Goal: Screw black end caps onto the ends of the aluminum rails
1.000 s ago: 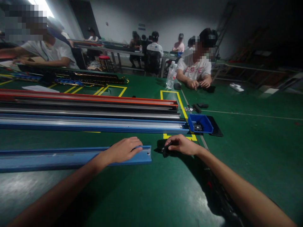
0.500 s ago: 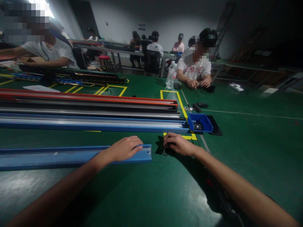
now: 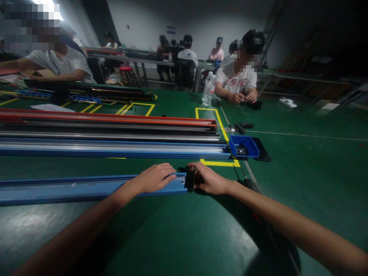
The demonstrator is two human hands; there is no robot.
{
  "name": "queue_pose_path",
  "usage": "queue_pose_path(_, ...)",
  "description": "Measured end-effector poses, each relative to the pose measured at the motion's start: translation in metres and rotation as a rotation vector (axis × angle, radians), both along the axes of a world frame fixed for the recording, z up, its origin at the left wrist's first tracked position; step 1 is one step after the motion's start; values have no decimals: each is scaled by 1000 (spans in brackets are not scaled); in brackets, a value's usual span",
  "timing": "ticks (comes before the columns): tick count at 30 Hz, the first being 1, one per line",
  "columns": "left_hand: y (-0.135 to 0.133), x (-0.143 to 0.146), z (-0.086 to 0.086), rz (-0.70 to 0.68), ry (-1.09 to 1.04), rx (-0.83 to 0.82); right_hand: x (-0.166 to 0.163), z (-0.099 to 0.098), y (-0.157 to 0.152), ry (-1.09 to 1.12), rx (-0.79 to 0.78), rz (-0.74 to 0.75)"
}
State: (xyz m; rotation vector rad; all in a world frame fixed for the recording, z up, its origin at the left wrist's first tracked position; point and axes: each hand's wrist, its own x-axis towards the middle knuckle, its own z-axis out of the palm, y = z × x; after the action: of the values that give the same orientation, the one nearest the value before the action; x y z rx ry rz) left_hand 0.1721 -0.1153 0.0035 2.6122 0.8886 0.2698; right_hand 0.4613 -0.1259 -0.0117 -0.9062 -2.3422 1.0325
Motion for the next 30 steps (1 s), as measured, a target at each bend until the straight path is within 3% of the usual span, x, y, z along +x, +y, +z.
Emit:
queue_pose_path(6, -1, 0, 1, 9, 24, 22, -15, -8, -2, 51, 19, 40)
queue_pose_path(14, -3, 1, 5, 12, 17, 12, -16, 0, -5, 22, -79, 46)
queue_pose_path(22, -2, 1, 2, 17, -13, 6, -27, 1, -13, -88, 60, 9)
queue_pose_path(30, -2, 1, 0, 17, 9, 21, -27, 14, -18, -119, -46, -19)
